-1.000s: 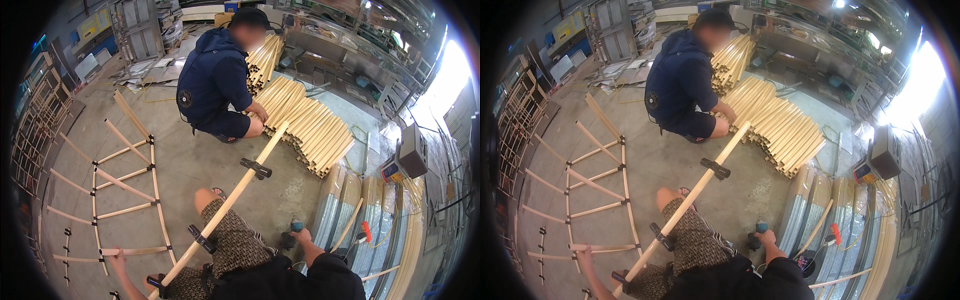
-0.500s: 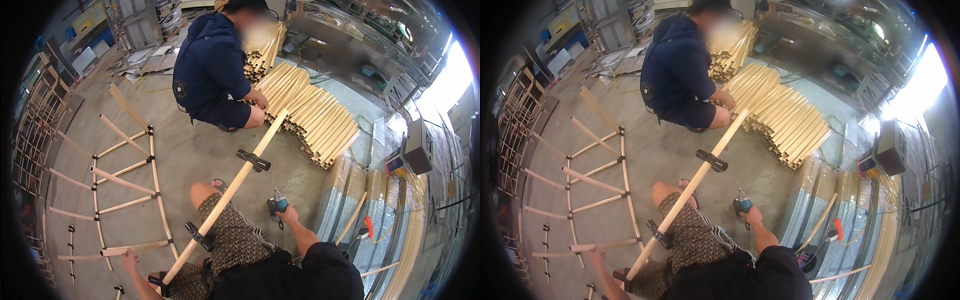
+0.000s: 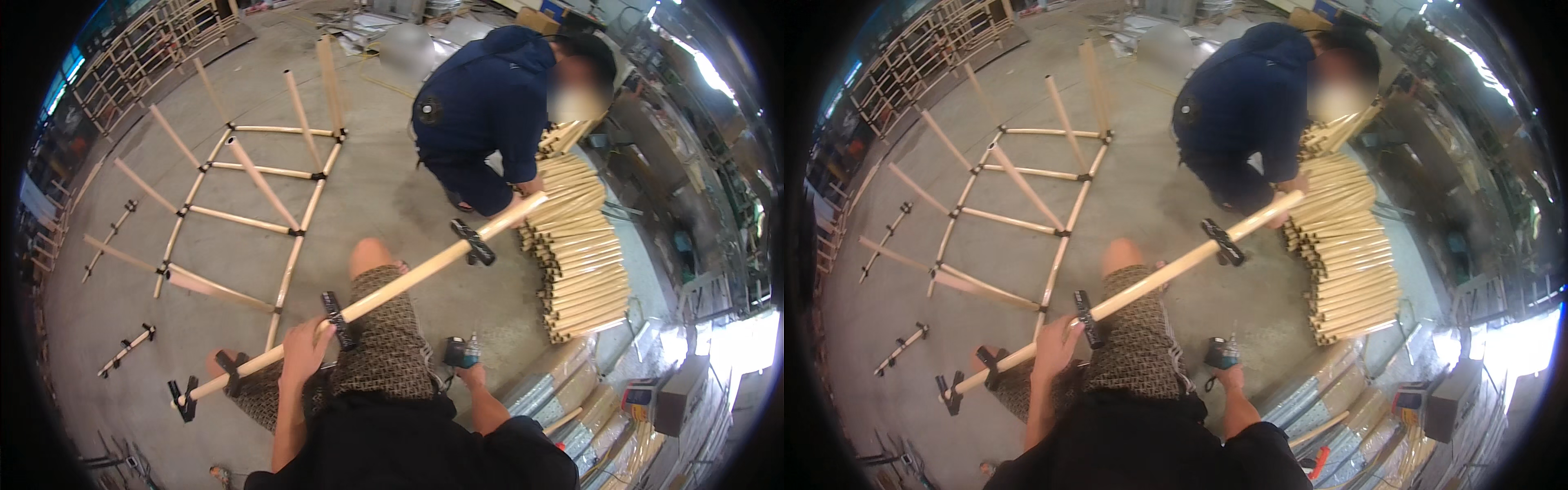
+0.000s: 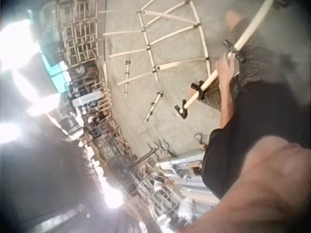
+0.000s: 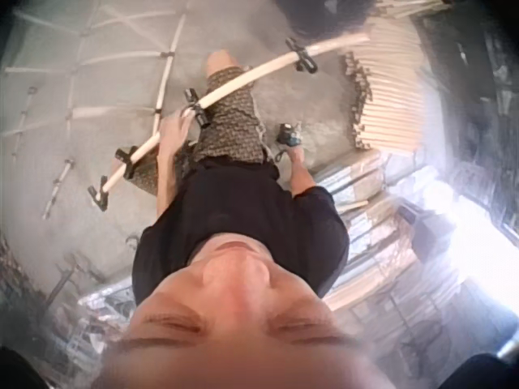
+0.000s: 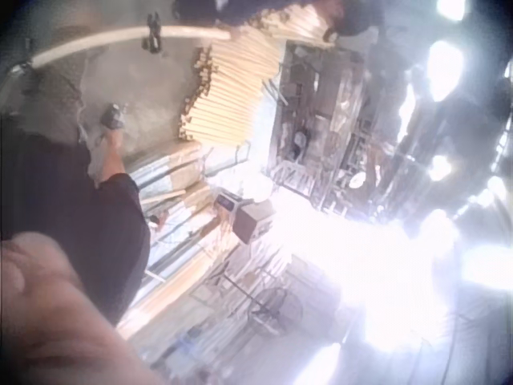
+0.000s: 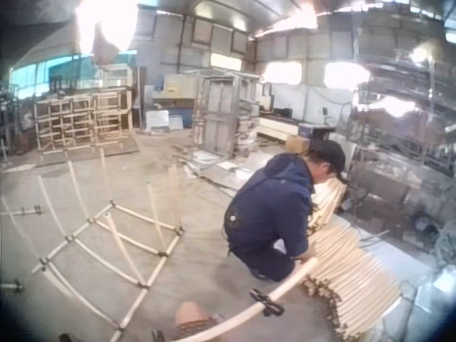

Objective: The person assembles a wooden frame by inserting wooden poles into black plastic connectors and securing them with a power drill.

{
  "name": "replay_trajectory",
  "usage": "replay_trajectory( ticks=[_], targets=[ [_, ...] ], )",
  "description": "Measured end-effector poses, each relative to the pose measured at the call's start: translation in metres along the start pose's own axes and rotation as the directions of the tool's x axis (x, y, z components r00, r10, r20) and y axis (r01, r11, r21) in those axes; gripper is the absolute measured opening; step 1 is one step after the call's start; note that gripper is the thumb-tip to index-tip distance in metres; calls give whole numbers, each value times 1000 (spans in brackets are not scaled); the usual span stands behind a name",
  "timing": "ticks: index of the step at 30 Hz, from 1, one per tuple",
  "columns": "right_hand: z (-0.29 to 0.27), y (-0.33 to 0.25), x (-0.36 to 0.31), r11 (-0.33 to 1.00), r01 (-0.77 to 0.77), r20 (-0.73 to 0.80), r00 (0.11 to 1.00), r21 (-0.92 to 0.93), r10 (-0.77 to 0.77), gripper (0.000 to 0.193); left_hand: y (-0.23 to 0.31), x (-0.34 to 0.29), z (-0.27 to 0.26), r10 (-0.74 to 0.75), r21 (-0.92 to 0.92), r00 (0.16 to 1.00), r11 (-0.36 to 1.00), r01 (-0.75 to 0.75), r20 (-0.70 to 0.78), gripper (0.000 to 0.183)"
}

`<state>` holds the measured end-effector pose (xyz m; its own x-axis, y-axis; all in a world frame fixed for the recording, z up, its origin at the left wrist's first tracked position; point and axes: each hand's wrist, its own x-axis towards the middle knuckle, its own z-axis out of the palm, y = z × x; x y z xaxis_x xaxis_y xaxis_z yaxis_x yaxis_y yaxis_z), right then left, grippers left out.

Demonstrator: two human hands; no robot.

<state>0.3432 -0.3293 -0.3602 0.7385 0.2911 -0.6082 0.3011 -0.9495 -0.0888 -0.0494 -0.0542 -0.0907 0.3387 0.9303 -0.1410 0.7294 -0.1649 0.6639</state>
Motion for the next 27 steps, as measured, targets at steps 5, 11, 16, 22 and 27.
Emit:
replay_trajectory(
  ticks=[5, 11, 16, 22, 27],
  targets=[
    [-11, 30, 27, 998, 61, 167, 984, -31, -55, 58, 21, -13, 13, -66, -13, 982, 998, 64, -177, 43],
    [-24, 15, 77, 983, 23, 416, 908, -180, 55, 61, 38, -4, -16, -173, -158, 957, 978, 139, -233, 52],
    [-59, -39, 101, 808, 440, 402, 872, -392, -279, 54, 13, -25, 6, -171, -137, 909, 982, 128, -380, 62],
    [-60, -117, 100, 633, 626, 443, 776, -456, -449, 54, 17, -47, -2, -272, -25, 909, 960, 279, -314, 67],
    [-66, -171, 104, 545, 671, 416, 740, -503, -528, 54, 14, -62, 17, -298, -47, 881, 952, 302, -367, 63]
  ],
)
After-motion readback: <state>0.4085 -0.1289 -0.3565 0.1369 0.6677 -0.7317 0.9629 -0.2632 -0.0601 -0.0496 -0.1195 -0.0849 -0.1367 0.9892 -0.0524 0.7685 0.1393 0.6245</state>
